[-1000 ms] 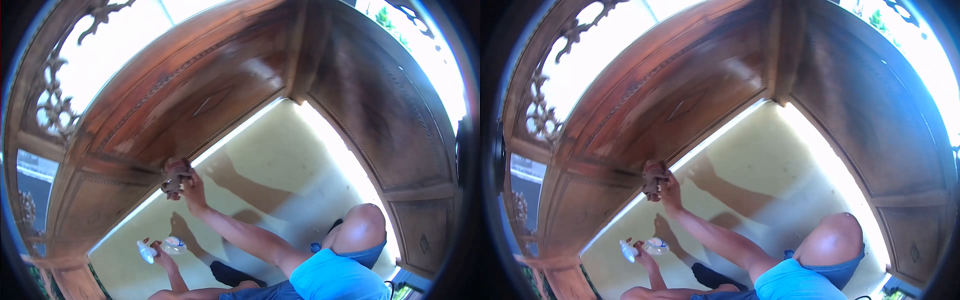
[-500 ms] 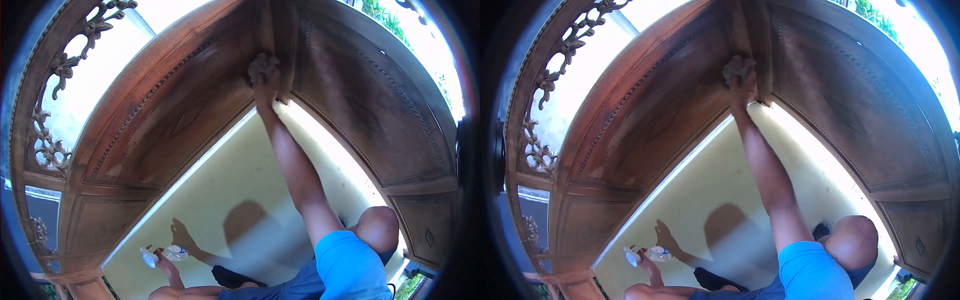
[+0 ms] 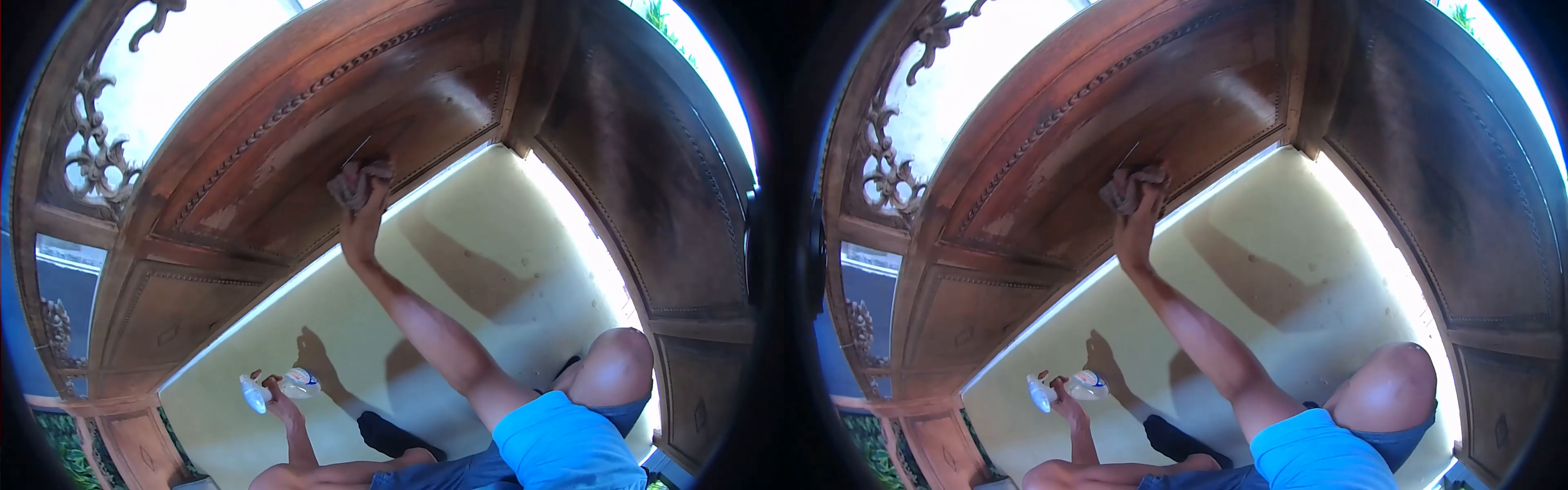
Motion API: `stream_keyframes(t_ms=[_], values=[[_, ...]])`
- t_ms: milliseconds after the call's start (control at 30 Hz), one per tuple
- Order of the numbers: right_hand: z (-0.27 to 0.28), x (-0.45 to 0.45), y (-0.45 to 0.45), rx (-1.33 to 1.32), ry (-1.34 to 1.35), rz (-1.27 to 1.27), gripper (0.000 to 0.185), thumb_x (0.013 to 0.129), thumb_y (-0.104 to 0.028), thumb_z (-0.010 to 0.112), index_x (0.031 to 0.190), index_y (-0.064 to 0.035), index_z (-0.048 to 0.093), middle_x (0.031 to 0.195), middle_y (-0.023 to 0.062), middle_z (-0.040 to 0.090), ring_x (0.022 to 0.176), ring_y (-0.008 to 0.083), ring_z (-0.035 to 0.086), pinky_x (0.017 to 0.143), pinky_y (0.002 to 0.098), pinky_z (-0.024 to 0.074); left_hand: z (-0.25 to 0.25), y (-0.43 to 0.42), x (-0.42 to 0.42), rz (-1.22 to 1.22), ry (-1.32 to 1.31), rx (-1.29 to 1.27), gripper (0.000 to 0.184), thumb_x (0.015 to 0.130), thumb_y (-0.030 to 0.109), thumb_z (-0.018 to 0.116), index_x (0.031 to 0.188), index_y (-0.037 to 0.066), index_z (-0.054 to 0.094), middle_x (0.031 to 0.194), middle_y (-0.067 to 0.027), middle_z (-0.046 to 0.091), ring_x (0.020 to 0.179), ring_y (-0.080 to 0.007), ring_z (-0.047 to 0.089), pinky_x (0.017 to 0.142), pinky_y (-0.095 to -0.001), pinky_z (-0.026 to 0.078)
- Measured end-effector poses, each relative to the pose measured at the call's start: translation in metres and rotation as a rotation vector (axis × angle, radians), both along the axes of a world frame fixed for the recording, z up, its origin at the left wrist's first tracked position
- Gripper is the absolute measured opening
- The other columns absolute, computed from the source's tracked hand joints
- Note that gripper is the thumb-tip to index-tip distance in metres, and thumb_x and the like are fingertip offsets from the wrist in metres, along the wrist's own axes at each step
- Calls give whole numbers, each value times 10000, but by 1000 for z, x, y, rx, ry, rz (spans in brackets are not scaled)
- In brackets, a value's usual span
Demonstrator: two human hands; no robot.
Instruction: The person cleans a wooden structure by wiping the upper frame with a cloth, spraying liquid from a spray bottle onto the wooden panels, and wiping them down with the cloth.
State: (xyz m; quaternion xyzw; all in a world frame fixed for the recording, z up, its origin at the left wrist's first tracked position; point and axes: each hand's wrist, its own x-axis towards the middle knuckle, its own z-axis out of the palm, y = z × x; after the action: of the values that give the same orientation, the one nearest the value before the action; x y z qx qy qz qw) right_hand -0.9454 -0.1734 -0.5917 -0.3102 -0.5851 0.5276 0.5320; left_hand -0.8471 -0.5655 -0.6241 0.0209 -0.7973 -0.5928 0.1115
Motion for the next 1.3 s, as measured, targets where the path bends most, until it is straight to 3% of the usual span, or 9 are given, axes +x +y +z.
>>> stream_keyframes(t_ms=[333,467,533,633,733,867,1000,1133,1300], values=[[12,-28,-153,14,-78,373,657,806,125,616,1389,-37,360,1369,286,366,1276,509,405,1114,532,327,3,-2,3,-38,-30,-75,360,992,80,540,1342,82,457,904,-31,575,896,-152,536,907,-376,422],[15,-23,-171,53,-1,454,718,797,122,603,1441,-42,331,1472,319,298,1360,561,322,1142,535,306,-1,-8,-2,-47,-31,-78,360,991,78,543,1342,81,462,900,-32,573,889,-153,539,894,-368,426],[20,-7,-164,-6,67,551,702,829,112,603,1460,-37,334,1474,303,372,1399,511,368,1132,516,340,-6,-13,-6,-26,-18,-109,351,992,78,544,1336,86,473,896,-35,570,873,-152,539,874,-351,433],[24,21,-130,-321,239,703,613,983,1,576,1533,-75,316,1245,169,599,1203,266,595,985,406,491,-7,-12,-8,-13,-42,-89,348,995,68,561,1336,95,495,881,-36,573,848,-151,550,845,-343,446],[13,59,-51,-641,282,647,737,1014,-204,614,1615,-59,215,1410,230,552,1301,301,565,1079,377,433,-32,-38,-20,-1,-75,-121,324,1012,74,575,1330,99,516,860,-34,572,823,-151,551,822,-343,452],[-6,94,104,-352,417,289,793,1049,-412,569,1640,-78,160,1552,157,434,1372,237,475,1086,347,438,-29,-25,-35,2,-88,-180,282,1027,96,577,1305,102,533,852,-33,571,816,-153,547,811,-344,455],[43,131,242,-410,463,95,745,1017,-300,596,1610,-52,221,1468,133,493,1272,213,524,1010,345,480,-13,-8,-31,13,-53,-189,246,1031,102,576,1275,92,545,849,-35,572,812,-154,547,805,-344,456],[67,111,326,12,234,-267,725,954,-224,695,1537,-12,321,1413,187,537,1255,294,562,1013,390,473,-5,10,-19,36,-36,-189,212,1035,108,575,1245,82,557,846,-37,573,809,-155,548,799,-344,458],[77,71,314,212,107,-422,646,895,-137,761,1444,9,452,1349,240,577,1256,378,568,1037,432,455,8,31,-5,75,-22,-186,181,1040,115,574,1215,72,568,843,-39,575,805,-157,548,793,-343,460]])
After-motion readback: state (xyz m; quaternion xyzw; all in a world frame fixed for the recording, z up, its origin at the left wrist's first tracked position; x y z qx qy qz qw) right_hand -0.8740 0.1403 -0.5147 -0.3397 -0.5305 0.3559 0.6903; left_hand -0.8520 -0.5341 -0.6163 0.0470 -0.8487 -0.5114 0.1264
